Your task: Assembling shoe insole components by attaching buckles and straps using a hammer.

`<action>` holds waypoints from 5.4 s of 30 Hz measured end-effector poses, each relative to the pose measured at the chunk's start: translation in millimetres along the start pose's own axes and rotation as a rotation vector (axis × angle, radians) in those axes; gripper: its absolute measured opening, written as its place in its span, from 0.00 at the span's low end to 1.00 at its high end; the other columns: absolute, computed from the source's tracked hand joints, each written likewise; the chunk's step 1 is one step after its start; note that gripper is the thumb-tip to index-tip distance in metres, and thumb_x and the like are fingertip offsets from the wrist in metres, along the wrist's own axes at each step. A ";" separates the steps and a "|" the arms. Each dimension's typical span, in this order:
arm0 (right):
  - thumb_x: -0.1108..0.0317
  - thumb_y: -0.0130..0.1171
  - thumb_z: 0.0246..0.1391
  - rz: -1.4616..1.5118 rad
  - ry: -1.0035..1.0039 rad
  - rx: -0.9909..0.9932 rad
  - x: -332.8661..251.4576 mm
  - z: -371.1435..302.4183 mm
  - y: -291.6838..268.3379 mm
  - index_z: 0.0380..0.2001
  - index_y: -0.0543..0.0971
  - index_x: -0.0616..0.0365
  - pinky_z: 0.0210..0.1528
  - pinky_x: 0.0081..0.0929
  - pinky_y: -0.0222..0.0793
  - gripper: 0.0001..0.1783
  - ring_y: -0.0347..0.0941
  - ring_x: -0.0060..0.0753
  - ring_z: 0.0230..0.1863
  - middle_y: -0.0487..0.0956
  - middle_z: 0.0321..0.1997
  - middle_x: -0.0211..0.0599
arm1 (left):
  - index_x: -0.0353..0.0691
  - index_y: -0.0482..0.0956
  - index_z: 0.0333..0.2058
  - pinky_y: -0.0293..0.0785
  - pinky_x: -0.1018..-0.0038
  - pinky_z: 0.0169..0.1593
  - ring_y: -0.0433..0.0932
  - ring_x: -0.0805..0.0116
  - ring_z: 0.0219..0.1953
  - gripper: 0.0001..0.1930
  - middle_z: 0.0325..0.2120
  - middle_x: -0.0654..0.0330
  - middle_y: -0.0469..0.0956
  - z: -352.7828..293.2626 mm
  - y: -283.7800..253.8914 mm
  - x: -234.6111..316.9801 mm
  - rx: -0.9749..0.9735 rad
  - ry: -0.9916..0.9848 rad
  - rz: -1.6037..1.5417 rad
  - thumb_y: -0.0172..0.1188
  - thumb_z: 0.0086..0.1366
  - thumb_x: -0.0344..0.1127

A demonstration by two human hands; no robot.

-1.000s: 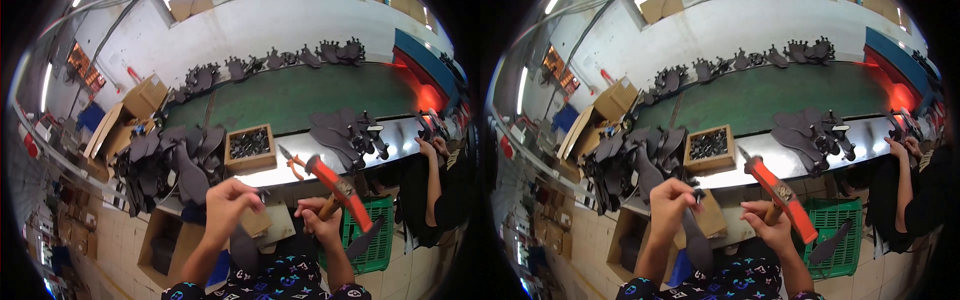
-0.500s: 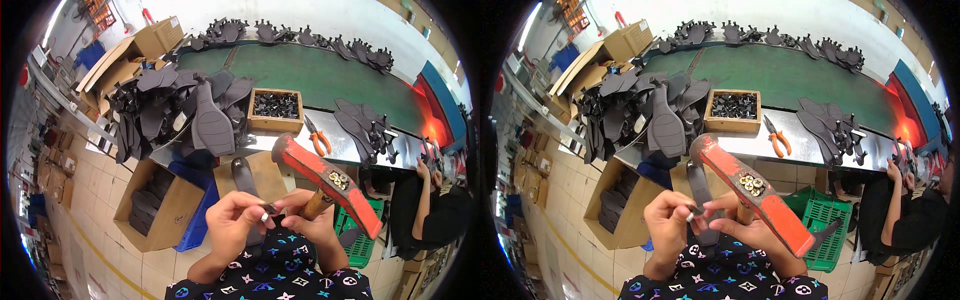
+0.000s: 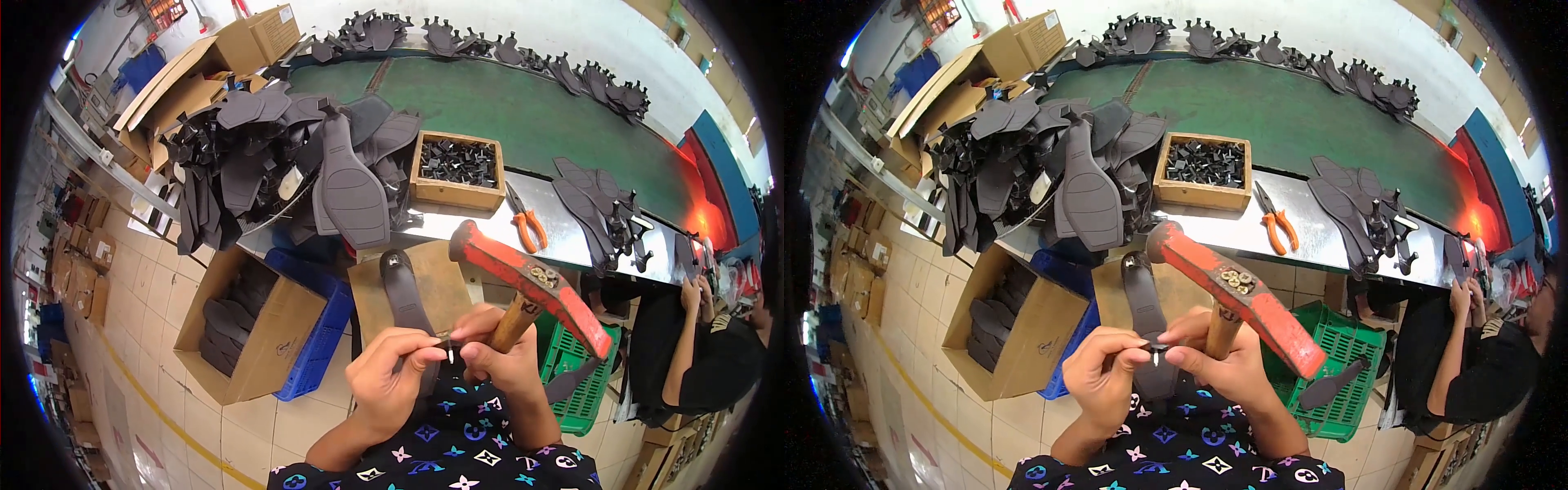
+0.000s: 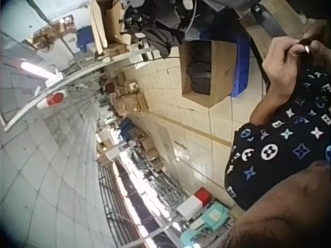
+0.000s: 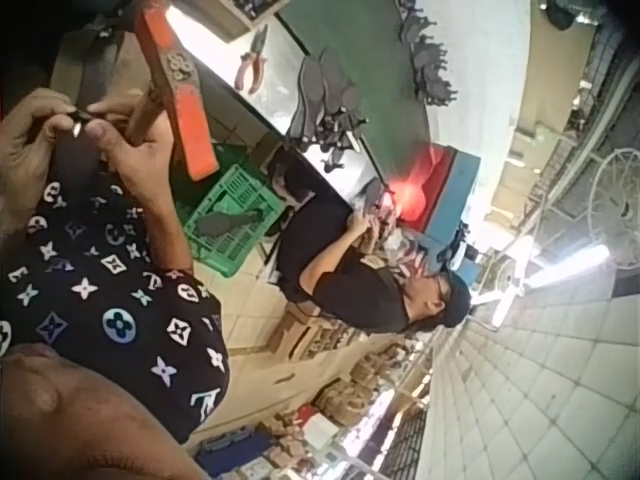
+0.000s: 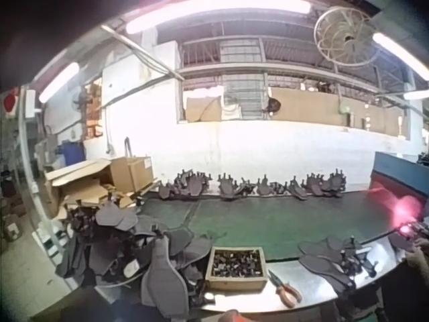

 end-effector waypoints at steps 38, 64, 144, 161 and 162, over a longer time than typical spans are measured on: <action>0.73 0.62 0.52 -0.759 -0.150 -0.134 65.3 96.9 -32.3 0.33 0.76 0.66 0.32 0.33 0.68 0.08 0.69 0.42 0.25 0.73 0.23 0.46 | 0.35 0.86 0.39 0.72 0.64 0.58 0.83 0.52 0.44 0.16 0.40 0.49 0.85 42.7 -3.7 -140.4 -0.064 -0.133 0.324 0.73 0.51 0.34; 0.77 0.62 0.45 -1.032 -0.346 -0.159 55.0 85.8 -15.7 0.42 0.79 0.59 0.43 0.37 0.74 0.17 0.78 0.52 0.42 0.81 0.44 0.45 | 0.34 0.85 0.36 0.76 0.70 0.37 0.83 0.67 0.30 0.12 0.29 0.50 0.84 51.9 -18.2 -122.5 -0.199 -0.163 0.179 0.72 0.54 0.32; 0.73 0.55 0.62 -0.243 -0.146 -0.168 -28.0 -48.9 -71.1 0.55 0.77 0.62 0.57 0.29 0.72 0.18 0.78 0.39 0.57 0.81 0.54 0.43 | 0.36 0.64 0.64 0.64 0.70 0.61 0.70 0.71 0.55 0.33 0.56 0.56 0.72 0.1 29.7 -19.5 -1.121 -1.120 -0.336 0.48 0.72 0.56; 0.55 0.57 0.62 -1.661 -0.051 1.343 -62.3 2.7 -351.9 0.56 0.74 0.58 0.45 0.47 0.73 0.24 0.77 0.55 0.42 0.77 0.44 0.52 | 0.27 0.71 0.59 0.70 0.78 0.52 0.76 0.75 0.43 0.24 0.46 0.58 0.79 214.8 -12.3 -15.4 -0.249 -0.186 0.228 0.58 0.69 0.37; 0.55 0.59 0.60 -1.550 0.021 1.256 -57.0 8.7 -386.3 0.50 0.77 0.60 0.44 0.46 0.74 0.22 0.77 0.54 0.40 0.78 0.41 0.51 | 0.26 0.70 0.60 0.70 0.77 0.53 0.76 0.73 0.45 0.24 0.48 0.57 0.79 242.6 -34.8 -32.5 -0.169 -0.087 0.309 0.54 0.72 0.36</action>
Point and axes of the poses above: each hand's wrist, its own z-axis towards the middle knuckle, its own y-axis out of the palm, x = y × z, the point moved 1 cm from there along z, towards the middle knuckle
